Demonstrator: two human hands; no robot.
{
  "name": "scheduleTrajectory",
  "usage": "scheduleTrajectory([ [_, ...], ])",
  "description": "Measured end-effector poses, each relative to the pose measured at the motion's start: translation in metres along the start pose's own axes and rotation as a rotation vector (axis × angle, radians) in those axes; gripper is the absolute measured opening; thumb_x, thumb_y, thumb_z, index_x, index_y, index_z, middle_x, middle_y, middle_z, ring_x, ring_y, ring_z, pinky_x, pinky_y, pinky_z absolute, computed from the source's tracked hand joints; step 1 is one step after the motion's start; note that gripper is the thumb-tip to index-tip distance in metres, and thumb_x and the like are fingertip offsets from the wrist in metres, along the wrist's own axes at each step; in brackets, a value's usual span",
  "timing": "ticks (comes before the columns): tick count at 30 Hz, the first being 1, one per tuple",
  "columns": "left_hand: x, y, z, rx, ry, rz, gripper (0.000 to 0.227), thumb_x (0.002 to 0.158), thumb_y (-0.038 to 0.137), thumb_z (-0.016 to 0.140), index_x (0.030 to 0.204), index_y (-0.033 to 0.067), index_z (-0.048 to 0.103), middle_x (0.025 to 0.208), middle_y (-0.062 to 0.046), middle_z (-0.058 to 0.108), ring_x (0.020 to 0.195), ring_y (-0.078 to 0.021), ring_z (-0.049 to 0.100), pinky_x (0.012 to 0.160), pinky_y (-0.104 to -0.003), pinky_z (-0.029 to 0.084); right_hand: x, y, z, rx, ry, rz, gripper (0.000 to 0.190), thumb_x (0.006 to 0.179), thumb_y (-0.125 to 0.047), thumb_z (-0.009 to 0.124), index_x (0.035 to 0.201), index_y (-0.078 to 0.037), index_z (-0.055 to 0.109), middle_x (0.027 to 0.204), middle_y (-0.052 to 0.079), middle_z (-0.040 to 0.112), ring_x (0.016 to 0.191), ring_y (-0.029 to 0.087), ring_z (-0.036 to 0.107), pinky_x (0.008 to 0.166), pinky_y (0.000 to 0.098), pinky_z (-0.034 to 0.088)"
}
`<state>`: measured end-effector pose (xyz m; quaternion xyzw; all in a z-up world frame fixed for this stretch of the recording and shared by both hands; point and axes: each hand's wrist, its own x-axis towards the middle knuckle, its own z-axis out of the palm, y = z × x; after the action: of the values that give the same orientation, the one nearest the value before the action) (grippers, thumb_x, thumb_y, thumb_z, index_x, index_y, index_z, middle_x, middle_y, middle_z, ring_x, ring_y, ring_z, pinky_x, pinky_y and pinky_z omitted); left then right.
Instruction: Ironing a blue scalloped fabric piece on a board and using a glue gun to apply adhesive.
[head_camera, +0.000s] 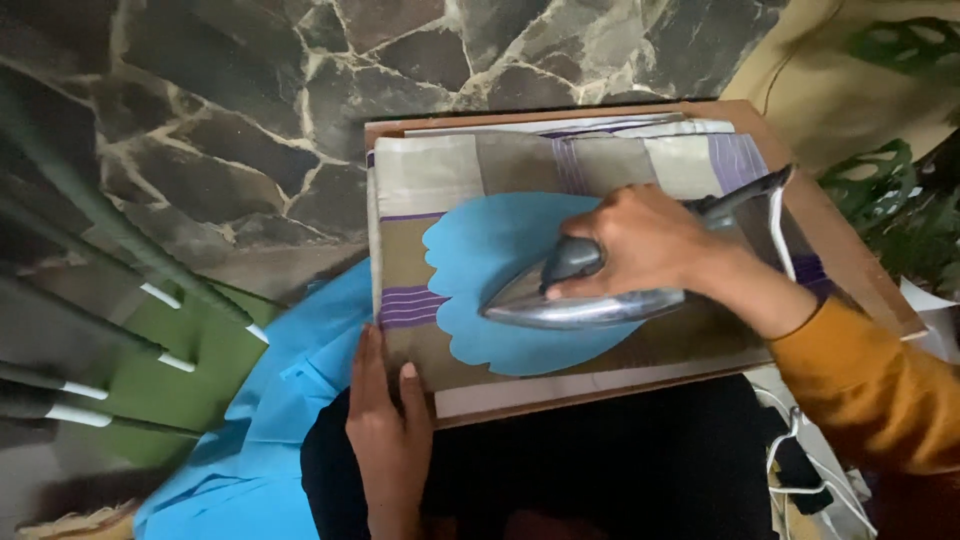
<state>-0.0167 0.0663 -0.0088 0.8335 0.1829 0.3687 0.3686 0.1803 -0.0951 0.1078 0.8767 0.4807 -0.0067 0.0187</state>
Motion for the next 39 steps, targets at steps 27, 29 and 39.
scheduleTrajectory([
  [27,0.0,0.004,0.0,0.006,0.01,-0.018,0.054,0.08,0.017,0.052,0.126,-0.0069,0.035,0.124,-0.024,0.046,0.106,-0.0373,0.05,0.085,-0.041,0.041,0.042,-0.026,-0.012,0.052,-0.08,-0.05,0.042,0.072,-0.051,0.066,0.084,-0.011,0.066,0.05,0.006,0.061,0.035,0.016,0.05,0.043,0.0257,0.045],
  [29,0.0,0.006,-0.001,0.015,0.005,-0.032,0.055,0.08,0.016,0.053,0.126,-0.0073,0.035,0.125,-0.024,0.045,0.108,-0.0373,0.05,0.086,-0.041,0.041,0.037,-0.04,-0.015,0.013,-0.056,-0.039,0.044,0.069,-0.053,0.068,0.078,-0.011,0.066,0.05,0.007,0.061,0.04,0.021,0.054,0.053,0.0315,0.046],
  [39,0.001,0.01,-0.002,0.075,0.009,0.041,0.063,0.073,0.017,0.063,0.127,-0.0027,0.036,0.126,-0.025,0.044,0.109,-0.0392,0.05,0.083,-0.042,0.043,0.087,-0.029,0.008,-0.159,0.182,0.117,0.054,0.069,-0.067,0.066,0.071,-0.013,0.064,0.054,0.003,0.058,0.042,0.02,0.052,0.047,0.0328,0.045],
])
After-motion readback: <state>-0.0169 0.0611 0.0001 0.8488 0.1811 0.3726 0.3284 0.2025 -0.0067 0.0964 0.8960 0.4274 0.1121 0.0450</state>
